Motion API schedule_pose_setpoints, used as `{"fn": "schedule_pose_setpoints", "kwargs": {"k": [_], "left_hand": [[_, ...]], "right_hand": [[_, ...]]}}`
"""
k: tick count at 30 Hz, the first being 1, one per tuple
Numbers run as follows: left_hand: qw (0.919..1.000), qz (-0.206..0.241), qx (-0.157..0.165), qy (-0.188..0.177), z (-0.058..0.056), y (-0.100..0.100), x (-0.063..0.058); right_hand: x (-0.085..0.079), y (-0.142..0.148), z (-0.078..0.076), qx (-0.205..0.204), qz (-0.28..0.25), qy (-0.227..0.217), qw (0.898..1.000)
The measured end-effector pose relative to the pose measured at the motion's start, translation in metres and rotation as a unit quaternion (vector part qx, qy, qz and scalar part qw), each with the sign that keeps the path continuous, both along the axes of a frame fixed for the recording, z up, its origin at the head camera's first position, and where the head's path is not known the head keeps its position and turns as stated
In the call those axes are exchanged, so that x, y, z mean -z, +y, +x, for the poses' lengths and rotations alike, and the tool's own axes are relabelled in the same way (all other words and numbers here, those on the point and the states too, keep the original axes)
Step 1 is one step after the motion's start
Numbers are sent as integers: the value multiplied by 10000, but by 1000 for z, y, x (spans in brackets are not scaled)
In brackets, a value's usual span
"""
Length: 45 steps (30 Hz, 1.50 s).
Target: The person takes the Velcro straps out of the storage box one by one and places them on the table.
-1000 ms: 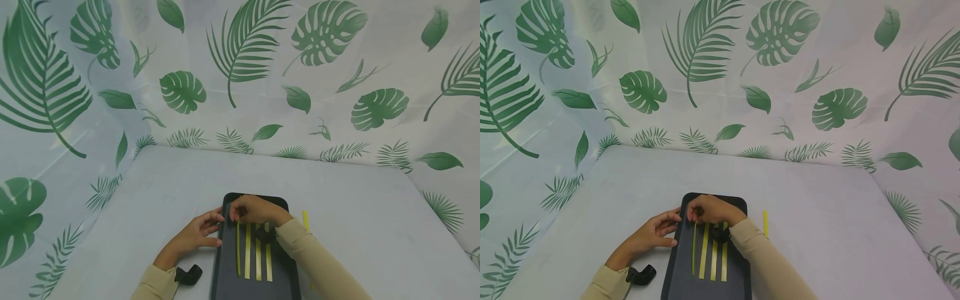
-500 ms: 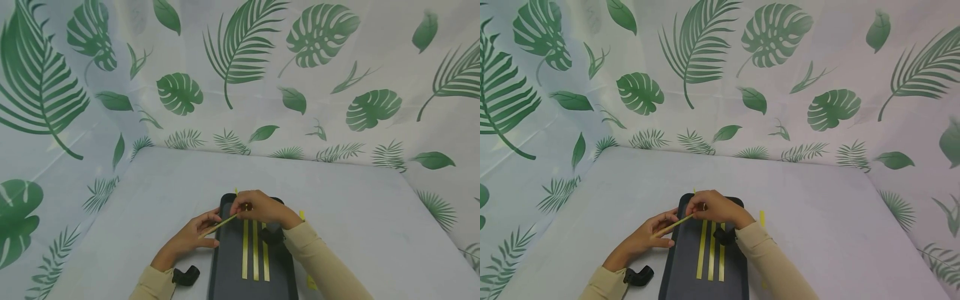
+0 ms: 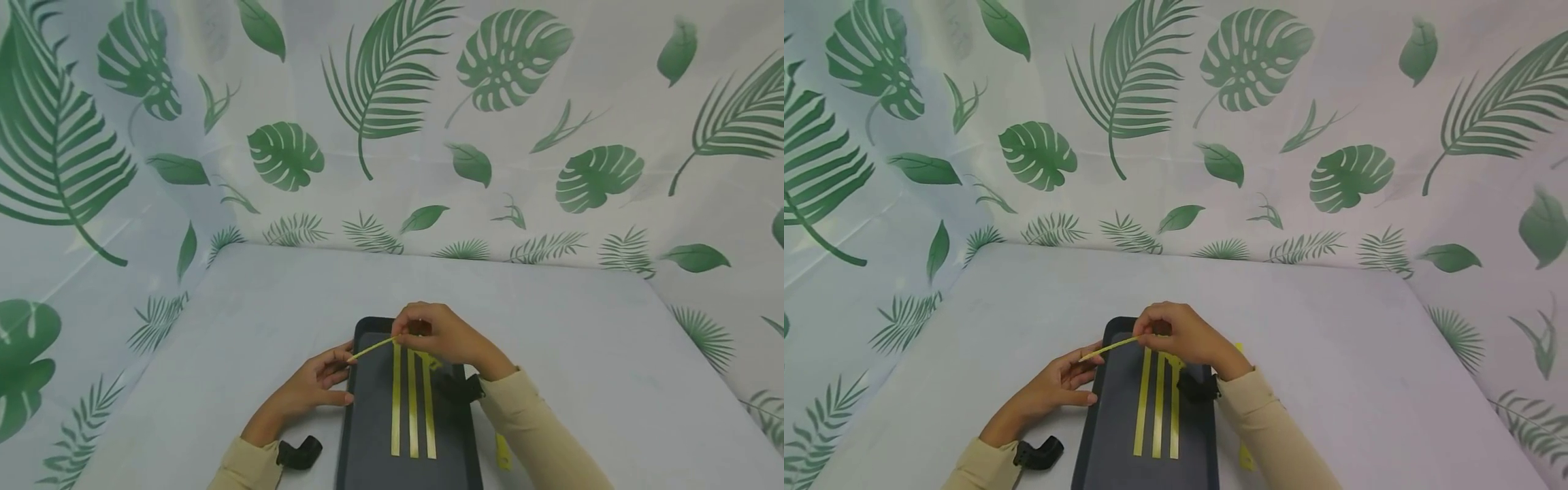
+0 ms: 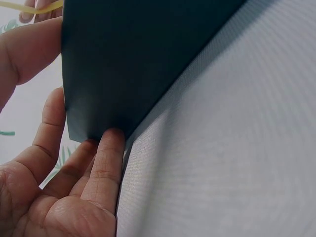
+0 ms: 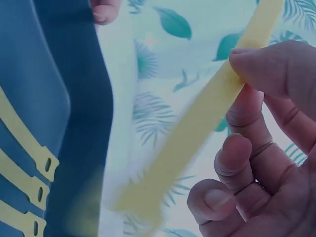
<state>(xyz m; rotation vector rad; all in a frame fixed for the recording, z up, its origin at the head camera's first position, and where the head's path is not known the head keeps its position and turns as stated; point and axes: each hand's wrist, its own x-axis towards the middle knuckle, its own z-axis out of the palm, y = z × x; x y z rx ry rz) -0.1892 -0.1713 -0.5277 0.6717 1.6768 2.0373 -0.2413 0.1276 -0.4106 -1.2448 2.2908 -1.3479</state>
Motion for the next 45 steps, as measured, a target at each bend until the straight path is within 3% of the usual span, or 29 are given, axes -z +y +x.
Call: {"fn": "schedule_pose_setpoints", "kwargs": {"k": [6, 14, 28, 45], "left_hand": [[10000, -78, 8, 41, 1, 0, 0], [9998, -177, 7, -11, 2, 0, -3], [9997, -249, -15, 61, 4, 2, -3], [9996, -275, 6, 111, 7, 1, -6]], "right_hand": [[-4, 13, 6, 364, -116, -39, 9993], [2, 30, 10, 498, -503, -395, 9967], [5, 64, 24, 924, -517, -494, 9931], [12, 110, 46, 1620, -748, -1328, 9750]]}}
